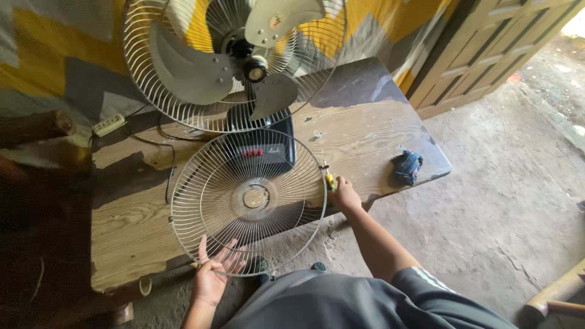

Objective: The person reassembles an electric fan on a wooden table. They attach the front grille, secure the fan blades with a screwdriver, and tighten the central hub nut. The person then wipes the rear grille with a cloth and places it on the table.

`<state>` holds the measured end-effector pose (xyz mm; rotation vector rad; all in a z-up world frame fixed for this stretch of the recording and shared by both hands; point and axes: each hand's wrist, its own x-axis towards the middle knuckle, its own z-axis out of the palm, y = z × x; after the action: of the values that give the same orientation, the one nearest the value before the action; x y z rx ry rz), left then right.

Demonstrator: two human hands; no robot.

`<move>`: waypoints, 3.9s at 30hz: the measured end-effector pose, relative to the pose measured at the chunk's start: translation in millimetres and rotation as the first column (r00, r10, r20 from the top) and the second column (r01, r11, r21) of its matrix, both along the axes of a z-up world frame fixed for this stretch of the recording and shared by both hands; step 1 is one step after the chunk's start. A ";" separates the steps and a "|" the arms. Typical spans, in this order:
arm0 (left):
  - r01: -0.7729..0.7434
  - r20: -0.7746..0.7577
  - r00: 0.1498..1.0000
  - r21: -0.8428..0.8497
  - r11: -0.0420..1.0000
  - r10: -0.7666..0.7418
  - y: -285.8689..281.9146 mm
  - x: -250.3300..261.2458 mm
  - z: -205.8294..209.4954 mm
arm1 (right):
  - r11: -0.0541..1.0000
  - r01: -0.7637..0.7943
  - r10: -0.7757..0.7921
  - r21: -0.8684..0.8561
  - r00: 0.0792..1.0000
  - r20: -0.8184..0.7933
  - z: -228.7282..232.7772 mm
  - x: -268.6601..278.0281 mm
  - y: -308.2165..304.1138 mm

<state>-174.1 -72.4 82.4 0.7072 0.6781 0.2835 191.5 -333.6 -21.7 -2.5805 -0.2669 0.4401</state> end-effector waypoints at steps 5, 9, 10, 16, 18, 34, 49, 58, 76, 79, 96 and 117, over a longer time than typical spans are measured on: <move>-0.088 0.011 0.996 -0.023 0.996 0.088 10.9 -29.1 -0.8 | 0.997 0.000 -0.004 -0.078 0.998 -0.061 -3.2 7.7 25.7; -0.175 -0.006 0.985 -0.028 0.984 0.175 19.8 -52.8 -4.3 | 0.998 -0.065 0.065 0.017 0.998 -0.010 2.0 2.6 34.0; -0.188 0.000 0.982 -0.019 0.982 0.188 22.0 -58.5 -4.9 | 0.993 -0.114 0.112 -0.033 0.992 -0.051 5.4 -1.2 37.8; -0.253 0.054 0.966 0.022 0.967 0.252 41.2 -88.0 5.1 | 0.863 -0.498 0.460 -0.078 0.841 -0.285 18.8 -56.0 80.6; -0.275 0.036 0.961 0.041 0.961 0.274 45.0 -95.1 9.5 | 0.791 -0.611 0.567 -0.033 0.752 -0.337 13.4 -74.1 101.1; -0.269 0.390 0.879 -0.073 0.960 0.276 97.8 -139.9 -23.0 | 0.685 -0.693 0.728 -0.225 0.645 0.233 66.4 -102.3 317.3; -0.151 0.235 0.962 0.026 0.988 0.141 102.6 -131.9 -14.7 | 0.763 -0.585 0.534 0.275 0.810 0.242 60.4 -113.3 197.1; 0.059 0.381 0.924 -0.045 0.997 -0.037 74.3 -90.5 -46.7 | 0.952 -0.225 0.104 0.206 0.875 0.473 20.3 -48.7 -20.3; 0.304 0.025 0.951 0.095 0.948 -0.308 -31.3 55.0 -16.9 | 0.688 0.502 -0.482 0.524 0.856 -0.186 20.5 112.0 -170.0; 0.327 0.008 0.944 0.091 0.941 -0.329 -50.5 83.8 -15.2 | 0.760 0.569 -0.568 0.314 0.816 -0.106 14.9 113.2 -175.3; 0.434 -0.039 0.898 -0.081 0.897 -0.438 -92.7 213.4 -74.2 | 0.680 0.630 -0.437 0.375 0.759 -0.483 78.2 78.0 -171.2; 0.411 -0.423 0.821 0.904 0.117 0.383 222.8 212.4 20.9 | 0.323 0.801 -0.714 0.504 0.555 -0.426 63.0 21.7 -128.5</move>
<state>38.3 150.3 103.4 2.2968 1.0462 0.5336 213.3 -462.1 41.3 -1.6533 0.7455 0.0893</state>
